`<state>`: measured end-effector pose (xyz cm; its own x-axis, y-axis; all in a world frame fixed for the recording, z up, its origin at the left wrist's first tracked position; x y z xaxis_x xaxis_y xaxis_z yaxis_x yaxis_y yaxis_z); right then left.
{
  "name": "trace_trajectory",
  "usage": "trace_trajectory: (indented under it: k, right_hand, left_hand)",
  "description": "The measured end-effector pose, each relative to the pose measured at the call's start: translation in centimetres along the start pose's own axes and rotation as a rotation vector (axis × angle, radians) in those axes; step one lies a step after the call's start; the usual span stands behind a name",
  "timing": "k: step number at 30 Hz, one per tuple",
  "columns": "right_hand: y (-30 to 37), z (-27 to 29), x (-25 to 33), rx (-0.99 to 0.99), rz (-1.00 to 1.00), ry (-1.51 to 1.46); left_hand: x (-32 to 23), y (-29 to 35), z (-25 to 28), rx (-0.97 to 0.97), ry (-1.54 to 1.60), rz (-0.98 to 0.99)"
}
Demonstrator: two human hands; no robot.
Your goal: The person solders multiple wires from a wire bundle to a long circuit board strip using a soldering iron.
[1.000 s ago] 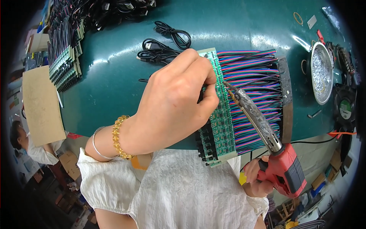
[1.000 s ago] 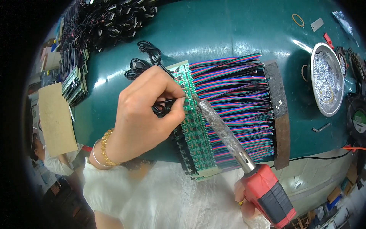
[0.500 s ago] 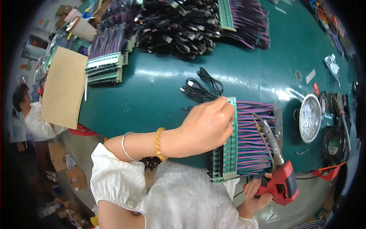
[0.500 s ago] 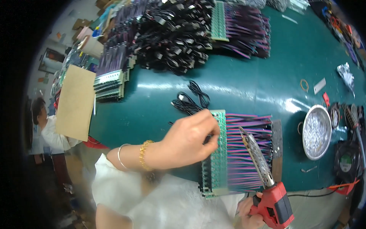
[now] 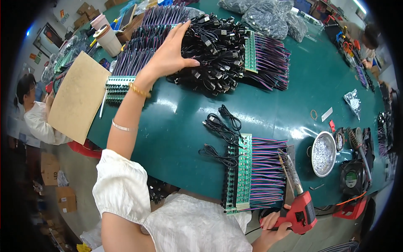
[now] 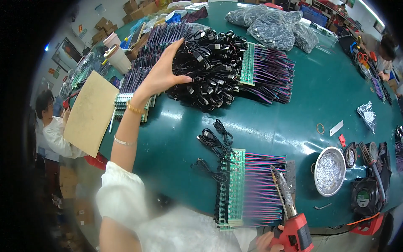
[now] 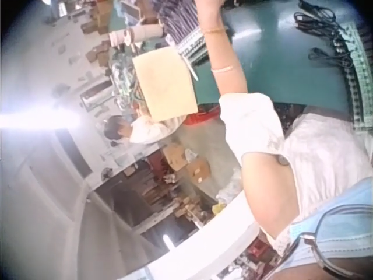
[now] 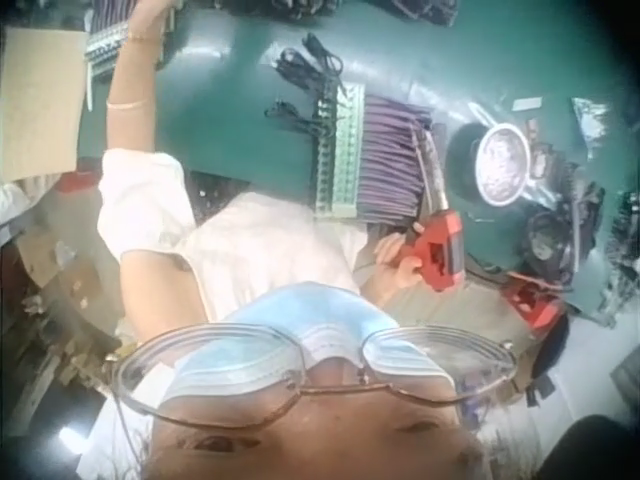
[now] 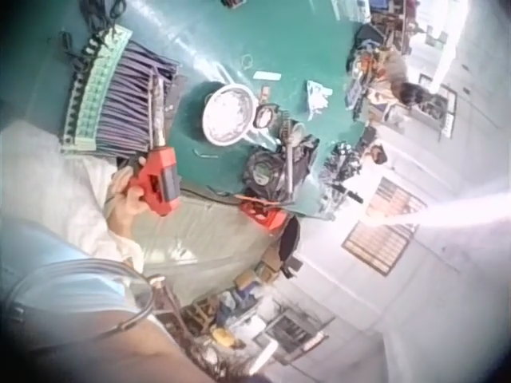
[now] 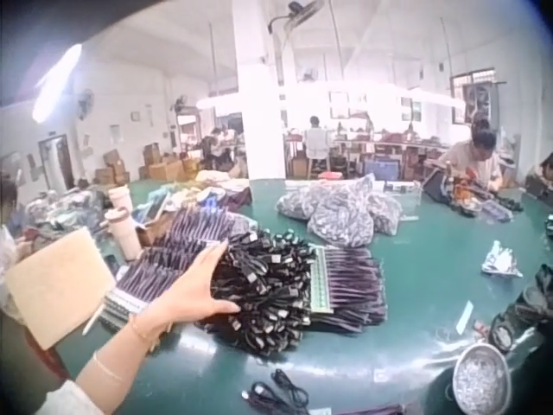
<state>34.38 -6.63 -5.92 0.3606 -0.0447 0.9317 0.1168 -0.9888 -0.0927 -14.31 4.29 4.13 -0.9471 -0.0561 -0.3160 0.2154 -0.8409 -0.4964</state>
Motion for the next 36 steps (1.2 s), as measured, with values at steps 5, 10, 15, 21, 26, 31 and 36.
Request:
trace_trajectory:
  k: [5,10,15,21,26,31,36]
  right_hand:
    - [0.6,-0.2,0.4,-0.017,-0.008,0.008]
    - [1.0,0.4,-0.3,0.041,0.012,0.011]
    - [0.6,-0.5,-0.1,-0.089,-0.024,0.042]
    - [-0.1,-1.9,0.8,0.021,-0.024,0.043]
    - [0.7,0.4,0.6,0.073,0.031,0.007]
    - [1.0,0.1,0.7,0.002,0.010,0.012]
    - [0.7,-0.2,0.8,0.079,0.012,0.002]
  left_hand:
    - [3.0,-5.0,-1.3,0.205,0.153,-0.084]
    - [2.7,-5.1,-2.8,-0.002,0.009,0.040]
    - [-5.4,2.3,-0.9,-0.158,-0.010,-0.058]
    - [-9.2,10.5,-4.8,0.068,-0.139,-0.015]
    - [-8.2,9.0,-3.0,0.287,0.084,-0.001]
    - [-9.1,8.1,-0.3,0.202,0.208,-0.078]
    - [-10.9,6.8,-4.0,0.025,0.118,-0.254]
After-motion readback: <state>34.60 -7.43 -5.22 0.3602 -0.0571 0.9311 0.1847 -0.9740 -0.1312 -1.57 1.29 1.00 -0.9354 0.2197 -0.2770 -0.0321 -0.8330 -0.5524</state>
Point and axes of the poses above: each hand's wrist, its own y-axis away from the middle knuckle, its own z-axis out of the back of the hand, x = y × z, the point moved 5 cm from there along -y, towards the middle knuckle
